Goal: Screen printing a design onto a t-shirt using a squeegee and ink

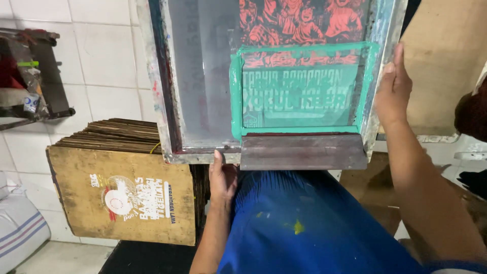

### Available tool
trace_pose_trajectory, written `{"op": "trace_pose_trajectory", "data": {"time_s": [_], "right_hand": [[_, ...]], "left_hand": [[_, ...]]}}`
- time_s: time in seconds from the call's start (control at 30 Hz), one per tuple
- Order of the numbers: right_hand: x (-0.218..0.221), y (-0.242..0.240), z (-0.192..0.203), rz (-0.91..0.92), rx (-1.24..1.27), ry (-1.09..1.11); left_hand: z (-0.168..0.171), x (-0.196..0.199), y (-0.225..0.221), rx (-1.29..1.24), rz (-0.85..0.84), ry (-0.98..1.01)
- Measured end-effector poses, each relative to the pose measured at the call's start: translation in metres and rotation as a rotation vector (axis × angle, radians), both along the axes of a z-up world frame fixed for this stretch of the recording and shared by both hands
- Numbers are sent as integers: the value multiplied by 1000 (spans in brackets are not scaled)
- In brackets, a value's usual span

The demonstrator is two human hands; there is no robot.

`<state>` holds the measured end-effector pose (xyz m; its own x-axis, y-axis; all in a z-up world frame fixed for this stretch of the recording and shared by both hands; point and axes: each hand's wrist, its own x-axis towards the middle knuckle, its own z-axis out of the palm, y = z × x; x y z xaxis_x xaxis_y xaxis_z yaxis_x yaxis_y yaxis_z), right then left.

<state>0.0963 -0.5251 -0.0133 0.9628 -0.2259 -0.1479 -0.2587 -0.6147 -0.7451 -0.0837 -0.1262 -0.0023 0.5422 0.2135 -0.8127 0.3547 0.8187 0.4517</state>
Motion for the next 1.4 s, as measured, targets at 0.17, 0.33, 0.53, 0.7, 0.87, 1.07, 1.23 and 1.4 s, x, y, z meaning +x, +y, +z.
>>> {"op": "trace_pose_trajectory", "data": {"time_s": [0.17, 0.33, 0.53, 0.7, 0.87, 1.07, 1.23, 1.4], "right_hand": [[-7, 3, 0, -31, 136, -16], [-8, -7, -18, -8, 152, -70], [-5, -1, -9, -9, 154, -67], [-5, -4, -17, 11, 157, -117], [-5, -5, -15, 15, 149, -107], [-7, -6, -17, 1, 131, -99], [-6, -6, -17, 17, 156, -112], [-4, 1, -5, -1, 209, -75]], "left_hand": [[-4, -6, 5, 45, -81, 0], [-13, -9, 2, 39, -12, 3], [-10, -9, 1, 52, 10, -4], [-5, -6, 0, 102, 2, 124], [-3, -6, 1, 98, -32, 90], [-8, -8, 3, 131, -77, 141], [8, 4, -2, 35, -27, 109], [9, 6, -4, 42, -8, 112]]}}
